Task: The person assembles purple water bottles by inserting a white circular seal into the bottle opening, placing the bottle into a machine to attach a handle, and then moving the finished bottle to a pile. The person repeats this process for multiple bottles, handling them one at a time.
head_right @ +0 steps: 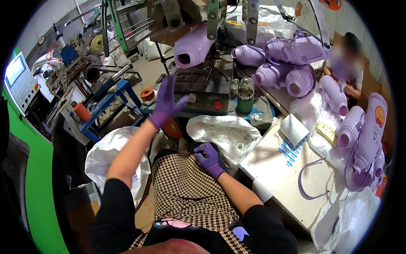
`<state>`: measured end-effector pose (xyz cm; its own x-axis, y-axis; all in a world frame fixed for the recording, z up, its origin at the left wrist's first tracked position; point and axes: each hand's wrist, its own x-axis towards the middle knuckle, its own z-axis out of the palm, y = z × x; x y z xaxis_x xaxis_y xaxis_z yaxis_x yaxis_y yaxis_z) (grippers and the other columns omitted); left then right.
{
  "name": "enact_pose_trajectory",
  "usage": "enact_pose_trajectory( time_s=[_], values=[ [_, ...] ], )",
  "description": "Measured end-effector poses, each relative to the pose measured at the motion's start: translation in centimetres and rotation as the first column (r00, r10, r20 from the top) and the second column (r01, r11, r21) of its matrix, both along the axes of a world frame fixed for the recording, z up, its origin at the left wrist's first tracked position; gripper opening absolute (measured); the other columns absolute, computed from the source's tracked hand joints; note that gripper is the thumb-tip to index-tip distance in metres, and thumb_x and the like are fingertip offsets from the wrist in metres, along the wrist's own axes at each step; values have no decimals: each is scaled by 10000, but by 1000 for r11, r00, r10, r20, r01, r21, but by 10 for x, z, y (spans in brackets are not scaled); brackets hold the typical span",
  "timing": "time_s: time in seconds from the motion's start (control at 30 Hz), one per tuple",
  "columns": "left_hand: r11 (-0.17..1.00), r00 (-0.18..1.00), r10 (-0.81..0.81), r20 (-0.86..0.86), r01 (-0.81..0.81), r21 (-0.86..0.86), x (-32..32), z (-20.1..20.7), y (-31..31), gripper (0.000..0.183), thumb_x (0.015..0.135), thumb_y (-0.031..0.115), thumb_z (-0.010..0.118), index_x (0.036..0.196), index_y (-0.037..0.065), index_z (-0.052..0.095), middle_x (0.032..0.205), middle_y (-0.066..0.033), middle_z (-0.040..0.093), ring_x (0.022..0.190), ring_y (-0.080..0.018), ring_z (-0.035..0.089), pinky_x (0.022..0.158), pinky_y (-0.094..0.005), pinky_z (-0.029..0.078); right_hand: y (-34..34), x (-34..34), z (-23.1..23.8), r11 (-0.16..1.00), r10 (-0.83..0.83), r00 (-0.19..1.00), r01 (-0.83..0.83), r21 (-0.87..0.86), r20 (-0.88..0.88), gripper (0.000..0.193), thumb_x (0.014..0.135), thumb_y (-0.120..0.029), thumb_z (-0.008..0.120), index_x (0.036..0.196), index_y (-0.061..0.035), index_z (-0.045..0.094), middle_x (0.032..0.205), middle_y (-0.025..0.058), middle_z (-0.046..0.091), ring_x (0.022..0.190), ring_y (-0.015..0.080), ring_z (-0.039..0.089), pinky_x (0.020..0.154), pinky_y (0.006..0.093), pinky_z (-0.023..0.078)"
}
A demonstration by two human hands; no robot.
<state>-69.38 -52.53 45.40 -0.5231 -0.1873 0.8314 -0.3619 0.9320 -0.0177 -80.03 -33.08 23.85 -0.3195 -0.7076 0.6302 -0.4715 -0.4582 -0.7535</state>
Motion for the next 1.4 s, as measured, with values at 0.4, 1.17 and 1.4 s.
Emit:
enact_pose_trajectory(
  time_s=[0.4, 1.17, 1.4],
  values=[
    [900, 957, 37, -288, 94, 426, 111, -144, 106, 184, 886, 69, 716, 1063, 20, 723, 1082, -144, 712, 1002, -299, 686, 879, -377, 543, 11, 13, 31, 989, 68, 920, -12, 146, -385, 374, 855, -415, 721, 1041, -91, 725, 985, 112, 658, 991, 287, 626, 924, 433, 497],
    [591, 958, 248, -145, -31, 806, 255, -227, 151, 315, 895, 248, 749, 1063, -2, 657, 1092, -126, 647, 1063, -273, 591, 1017, -392, 430, -19, -23, 49, 939, -323, 734, 325, -108, -598, 237, 784, -299, 707, 800, -74, 633, 1021, 89, 616, 1139, 290, 573, 1171, 535, 315],
    [928, 977, 203, -64, -172, 331, 144, -146, 62, 181, 860, 108, 734, 962, -23, 662, 965, -147, 674, 937, -304, 620, 881, -388, 479, 8, -98, 69, 831, -473, 635, 553, -68, -611, 284, 816, -364, 709, 895, -92, 713, 1029, 116, 627, 1128, 300, 555, 1117, 489, 362]
  ],
)
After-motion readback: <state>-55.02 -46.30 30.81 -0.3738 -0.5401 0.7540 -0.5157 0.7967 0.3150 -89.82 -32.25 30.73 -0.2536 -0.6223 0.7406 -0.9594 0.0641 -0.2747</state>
